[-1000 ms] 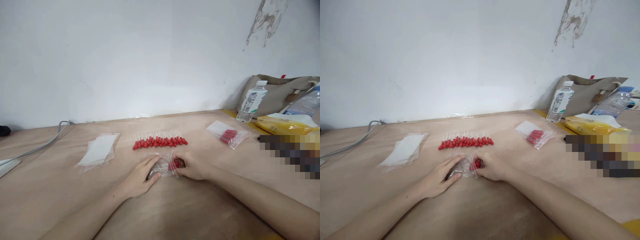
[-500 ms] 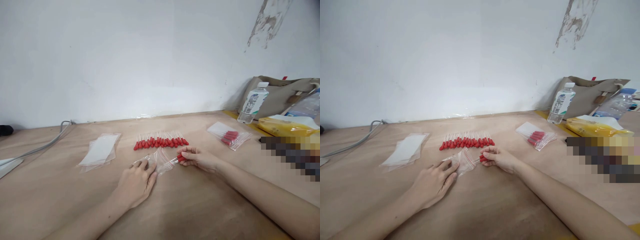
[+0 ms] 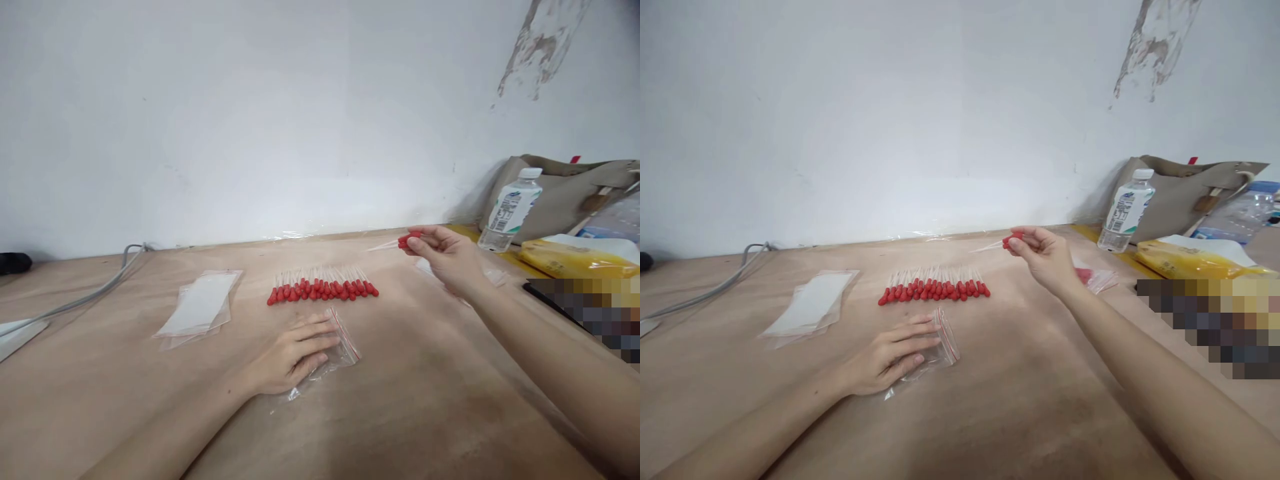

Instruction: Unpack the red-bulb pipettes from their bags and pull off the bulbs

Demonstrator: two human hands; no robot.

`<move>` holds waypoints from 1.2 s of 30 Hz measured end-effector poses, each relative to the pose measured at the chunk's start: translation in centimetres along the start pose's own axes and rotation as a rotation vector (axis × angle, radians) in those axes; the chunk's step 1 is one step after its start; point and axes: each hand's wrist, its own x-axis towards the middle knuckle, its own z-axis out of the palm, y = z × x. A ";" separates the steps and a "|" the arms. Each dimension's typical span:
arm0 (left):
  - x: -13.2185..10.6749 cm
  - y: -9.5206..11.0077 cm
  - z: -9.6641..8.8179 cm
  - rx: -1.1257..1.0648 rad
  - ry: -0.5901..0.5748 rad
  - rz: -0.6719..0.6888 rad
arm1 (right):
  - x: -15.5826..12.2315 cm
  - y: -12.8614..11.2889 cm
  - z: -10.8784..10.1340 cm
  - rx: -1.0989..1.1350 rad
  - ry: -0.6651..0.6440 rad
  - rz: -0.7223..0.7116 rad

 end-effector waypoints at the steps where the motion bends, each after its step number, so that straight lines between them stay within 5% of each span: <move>1: 0.1 0.2 -0.1 0.001 -0.039 0.008 | 0.0 0.5 0.8 -0.073 0.011 -0.091; 4: 0.3 0.7 -0.2 0.023 -0.145 0.009 | -0.2 2.1 3.1 -0.348 -0.064 -0.354; 8: 0.1 0.9 0.0 0.040 -0.252 -0.028 | -0.5 3.9 5.2 -0.569 -0.319 -0.588; 17: -0.6 0.9 0.7 0.132 -0.281 -0.156 | -1.2 5.4 6.9 -0.676 -0.512 -0.630; 28: -0.7 0.8 0.8 0.175 -0.323 -0.221 | -3.0 5.1 3.7 -0.660 -0.159 -0.499; 33: -0.9 0.8 0.9 0.190 -0.308 -0.229 | -4.0 5.4 1.6 -1.031 -0.055 -0.431; 36: -1.2 0.8 1.0 0.201 -0.283 -0.263 | -3.3 5.9 -1.1 -1.336 0.098 -0.261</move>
